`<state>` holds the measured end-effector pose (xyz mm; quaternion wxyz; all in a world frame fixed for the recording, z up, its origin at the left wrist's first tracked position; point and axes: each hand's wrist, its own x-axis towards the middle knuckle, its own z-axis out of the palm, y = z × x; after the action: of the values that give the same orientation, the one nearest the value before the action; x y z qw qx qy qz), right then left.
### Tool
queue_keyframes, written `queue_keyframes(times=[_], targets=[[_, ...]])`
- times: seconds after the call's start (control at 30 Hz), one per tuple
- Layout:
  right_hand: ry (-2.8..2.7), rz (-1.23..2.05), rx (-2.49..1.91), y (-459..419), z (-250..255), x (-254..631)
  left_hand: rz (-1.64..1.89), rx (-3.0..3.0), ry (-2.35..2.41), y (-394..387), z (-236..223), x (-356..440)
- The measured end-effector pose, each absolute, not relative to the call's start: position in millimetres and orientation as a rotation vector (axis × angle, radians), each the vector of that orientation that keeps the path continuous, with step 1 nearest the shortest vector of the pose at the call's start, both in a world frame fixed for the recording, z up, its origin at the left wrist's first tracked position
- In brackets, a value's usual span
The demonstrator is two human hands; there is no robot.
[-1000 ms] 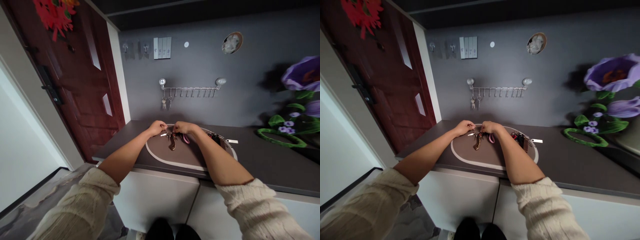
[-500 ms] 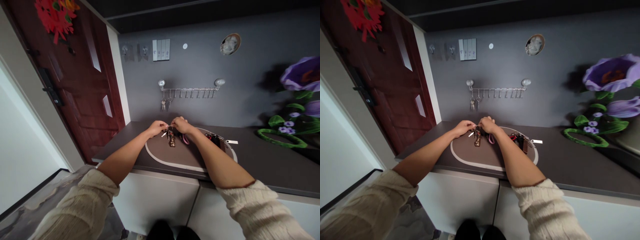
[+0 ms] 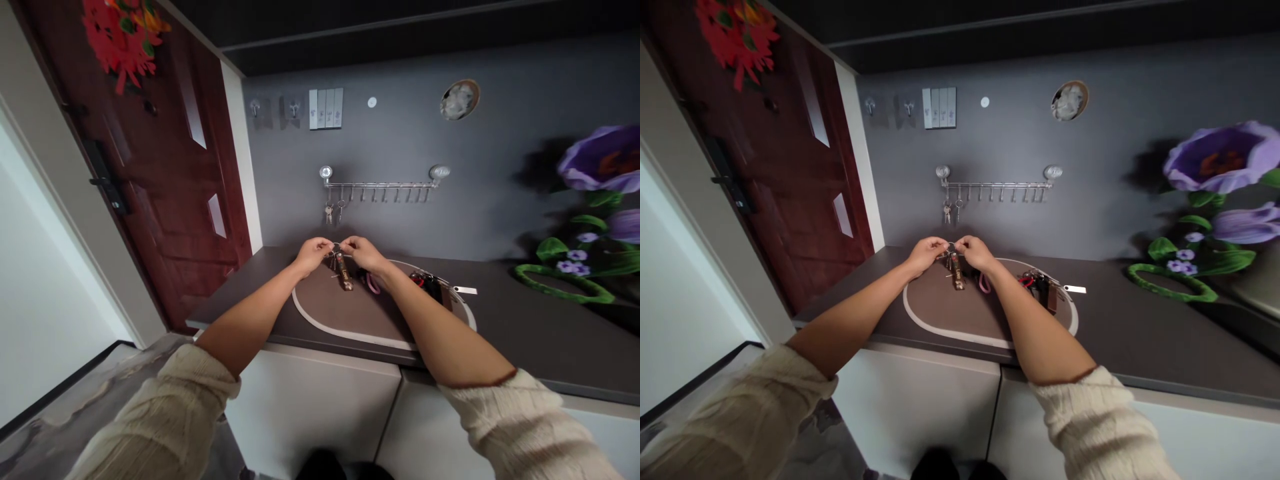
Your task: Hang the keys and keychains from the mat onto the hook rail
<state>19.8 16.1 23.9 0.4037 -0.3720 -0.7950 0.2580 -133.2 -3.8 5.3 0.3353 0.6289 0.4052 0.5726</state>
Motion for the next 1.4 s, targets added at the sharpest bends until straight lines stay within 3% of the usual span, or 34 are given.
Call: queue_keyframes(times=[0.23,0.87,1.4], targets=[[-1.798,0.97,-0.862,5.6,24.8,14.5,1.598,1.527,1.04,-8.8,12.3,-130.7],[-1.609,0.807,-0.757,10.6,38.5,15.8,1.657,1.601,1.03,-6.9,9.7,-127.9],[-1.227,0.884,-0.761,48.8,88.8,7.2,1.612,1.603,1.104,-7.2,5.3,-121.2]])
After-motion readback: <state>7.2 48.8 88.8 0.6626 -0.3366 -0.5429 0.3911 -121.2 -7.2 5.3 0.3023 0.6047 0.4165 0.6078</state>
